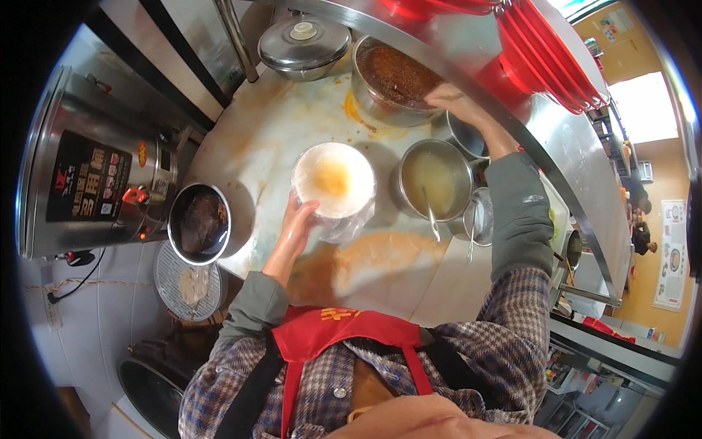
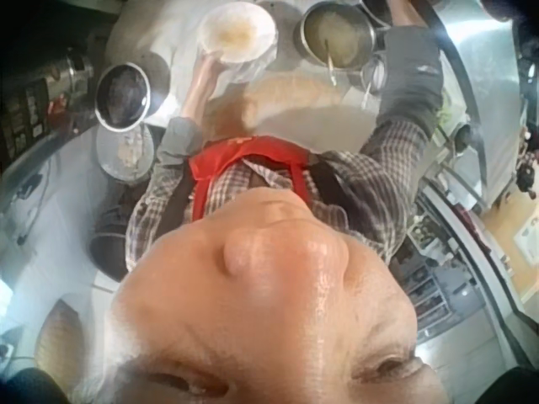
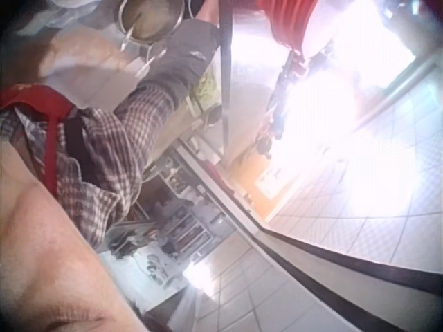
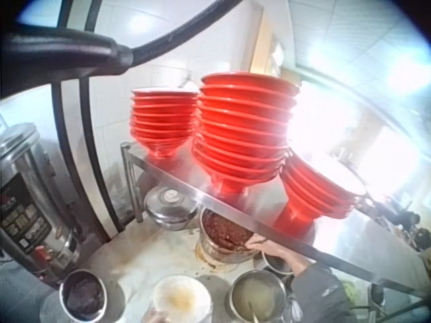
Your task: The person washes a bowl, then assembles a takeout meal by lining a bowl with plastic, adding broth, sauce, and chopped vegetables. They retrieve a cooked egg from a pot, place it in a plastic bag, and add it to the bowl. The person also wipes the countertop with a cloth.
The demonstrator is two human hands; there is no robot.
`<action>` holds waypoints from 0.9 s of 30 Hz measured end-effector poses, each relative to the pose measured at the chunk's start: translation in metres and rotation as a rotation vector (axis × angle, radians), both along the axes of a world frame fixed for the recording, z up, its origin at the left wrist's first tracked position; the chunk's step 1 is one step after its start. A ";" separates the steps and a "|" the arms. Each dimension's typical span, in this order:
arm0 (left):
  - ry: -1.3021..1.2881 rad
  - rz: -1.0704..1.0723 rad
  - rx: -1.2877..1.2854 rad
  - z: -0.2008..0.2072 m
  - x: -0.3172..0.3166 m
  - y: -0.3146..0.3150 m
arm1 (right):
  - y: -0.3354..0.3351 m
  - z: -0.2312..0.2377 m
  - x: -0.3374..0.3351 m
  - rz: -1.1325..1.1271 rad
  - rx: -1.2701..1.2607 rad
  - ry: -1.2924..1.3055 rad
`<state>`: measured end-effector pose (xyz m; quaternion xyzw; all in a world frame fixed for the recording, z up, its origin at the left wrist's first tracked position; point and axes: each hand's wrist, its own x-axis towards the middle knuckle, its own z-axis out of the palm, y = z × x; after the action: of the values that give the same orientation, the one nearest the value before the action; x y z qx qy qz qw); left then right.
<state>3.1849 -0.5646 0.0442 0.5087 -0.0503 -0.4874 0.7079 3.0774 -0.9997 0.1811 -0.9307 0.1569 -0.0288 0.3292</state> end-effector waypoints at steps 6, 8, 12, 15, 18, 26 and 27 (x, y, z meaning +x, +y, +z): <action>0.029 -0.037 -0.012 0.010 -0.006 -0.007 | 0.007 0.022 -0.033 -0.119 0.180 0.086; 0.036 -0.031 -0.004 0.016 -0.006 -0.008 | 0.007 0.026 -0.041 -0.121 0.205 0.036; 0.019 -0.043 -0.059 0.022 -0.003 -0.012 | 0.010 0.026 -0.060 -0.225 0.357 -0.140; 0.003 -0.081 -0.067 0.019 0.002 -0.026 | 0.018 0.017 -0.066 -0.296 0.383 -0.266; 0.020 -0.072 -0.078 0.011 0.009 -0.050 | 0.027 0.001 -0.056 -0.388 0.526 -0.431; 0.046 -0.013 -0.117 0.010 0.021 -0.107 | 0.036 -0.028 -0.013 -0.740 0.748 -0.851; 0.056 -0.007 -0.119 0.011 0.021 -0.111 | 0.037 -0.027 -0.012 -0.742 0.708 -0.807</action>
<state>3.2061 -0.6754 0.0553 0.4518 -0.0613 -0.5000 0.7363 3.0658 -0.9625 0.1541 -0.5660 0.3317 -0.4342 0.6173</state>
